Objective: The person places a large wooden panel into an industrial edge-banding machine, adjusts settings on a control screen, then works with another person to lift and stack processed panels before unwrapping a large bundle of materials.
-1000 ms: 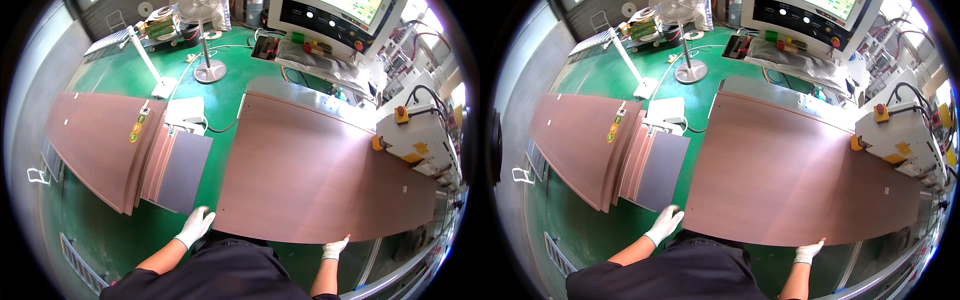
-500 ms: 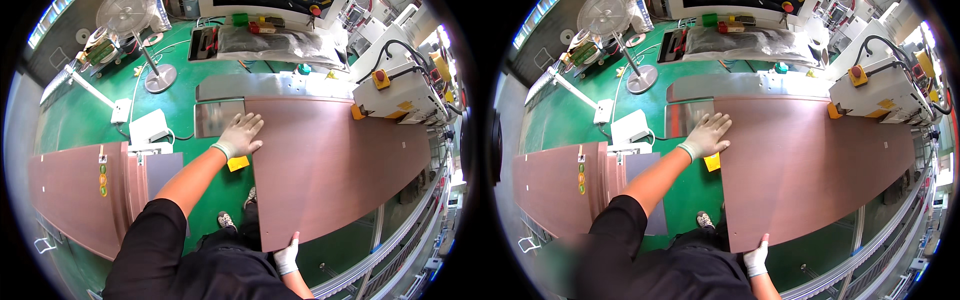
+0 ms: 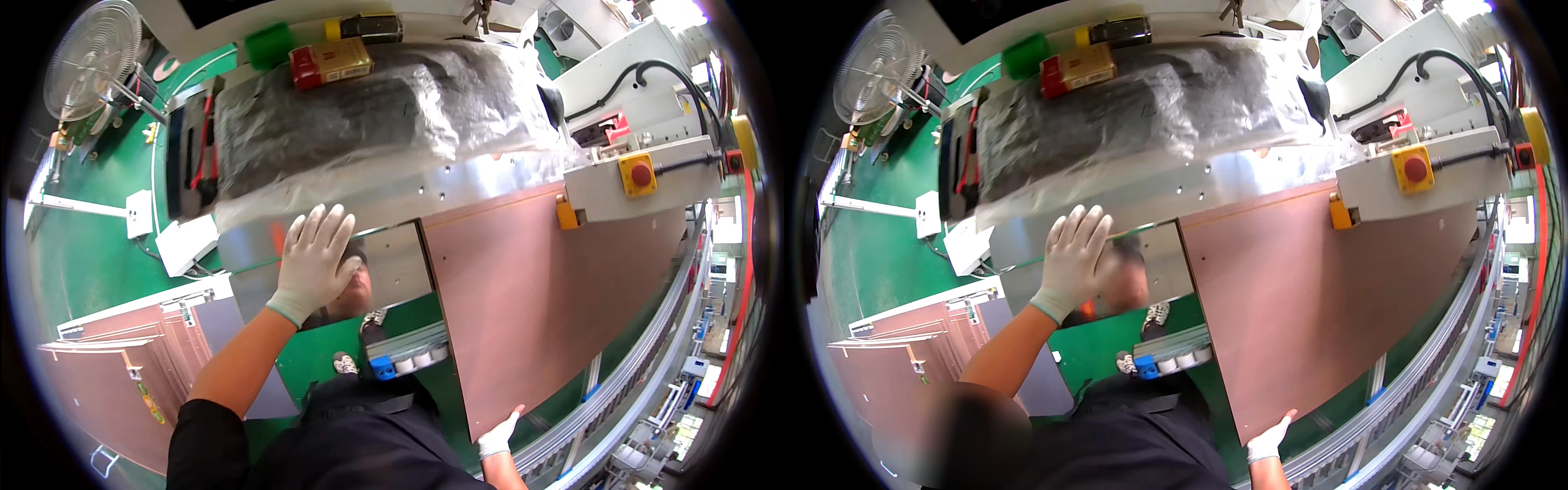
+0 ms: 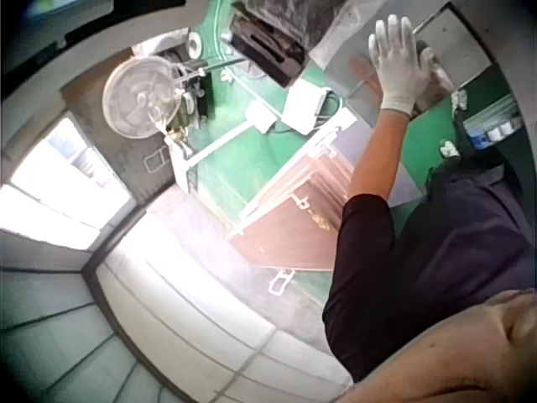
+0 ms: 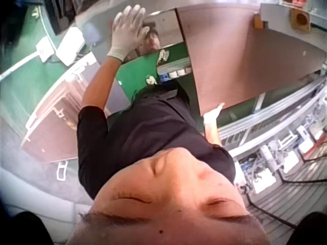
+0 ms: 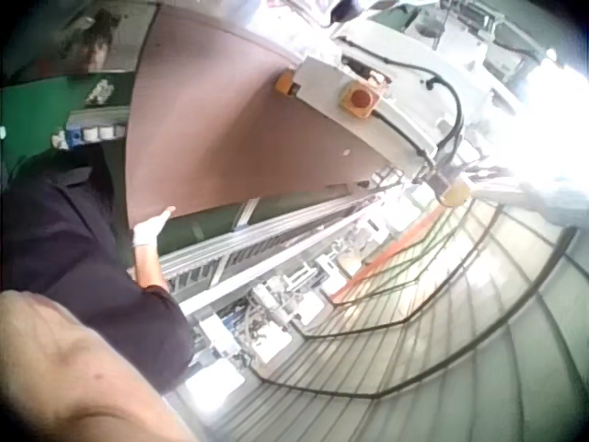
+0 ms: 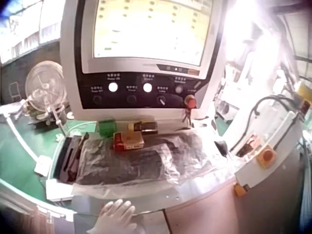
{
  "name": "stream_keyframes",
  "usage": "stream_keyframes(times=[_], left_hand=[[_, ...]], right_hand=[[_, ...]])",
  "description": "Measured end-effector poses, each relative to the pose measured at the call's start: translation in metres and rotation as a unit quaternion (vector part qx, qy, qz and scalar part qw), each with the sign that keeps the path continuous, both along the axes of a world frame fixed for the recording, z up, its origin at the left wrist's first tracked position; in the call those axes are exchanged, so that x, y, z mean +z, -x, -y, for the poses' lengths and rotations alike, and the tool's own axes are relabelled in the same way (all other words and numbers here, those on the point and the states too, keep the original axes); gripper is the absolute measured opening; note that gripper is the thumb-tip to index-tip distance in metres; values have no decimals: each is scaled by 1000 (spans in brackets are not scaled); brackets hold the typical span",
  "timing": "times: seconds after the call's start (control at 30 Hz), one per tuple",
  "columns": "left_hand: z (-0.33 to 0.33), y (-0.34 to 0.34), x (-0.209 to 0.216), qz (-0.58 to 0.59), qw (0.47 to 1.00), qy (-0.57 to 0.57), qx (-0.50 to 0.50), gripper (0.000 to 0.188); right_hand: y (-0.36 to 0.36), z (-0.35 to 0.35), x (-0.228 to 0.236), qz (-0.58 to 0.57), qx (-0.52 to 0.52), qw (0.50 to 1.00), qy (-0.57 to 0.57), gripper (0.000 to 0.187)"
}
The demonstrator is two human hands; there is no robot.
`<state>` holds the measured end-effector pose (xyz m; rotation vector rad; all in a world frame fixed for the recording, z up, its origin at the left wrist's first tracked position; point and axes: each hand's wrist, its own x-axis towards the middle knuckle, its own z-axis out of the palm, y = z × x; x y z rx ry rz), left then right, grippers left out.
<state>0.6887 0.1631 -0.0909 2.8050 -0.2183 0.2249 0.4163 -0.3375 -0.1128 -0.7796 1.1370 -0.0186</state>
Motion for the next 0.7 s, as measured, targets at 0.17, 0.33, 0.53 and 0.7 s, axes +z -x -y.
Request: stream_keyframes(times=[0.17,0.33,0.53,0.7], left_hand=[[14,-13,2,-89,996,-10,26,63],[17,-17,0,-109,991,-73,27,68],[38,-27,0,-104,991,-81,27,70],[39,-28,-4,-77,992,-97,20,70]], right_hand=[[-17,57,-8,-39,-24,995,92,81],[-47,103,-17,-21,-15,989,143,82],[-90,142,-18,-26,-40,974,220,74],[-109,198,-27,-52,-99,943,314,58]])
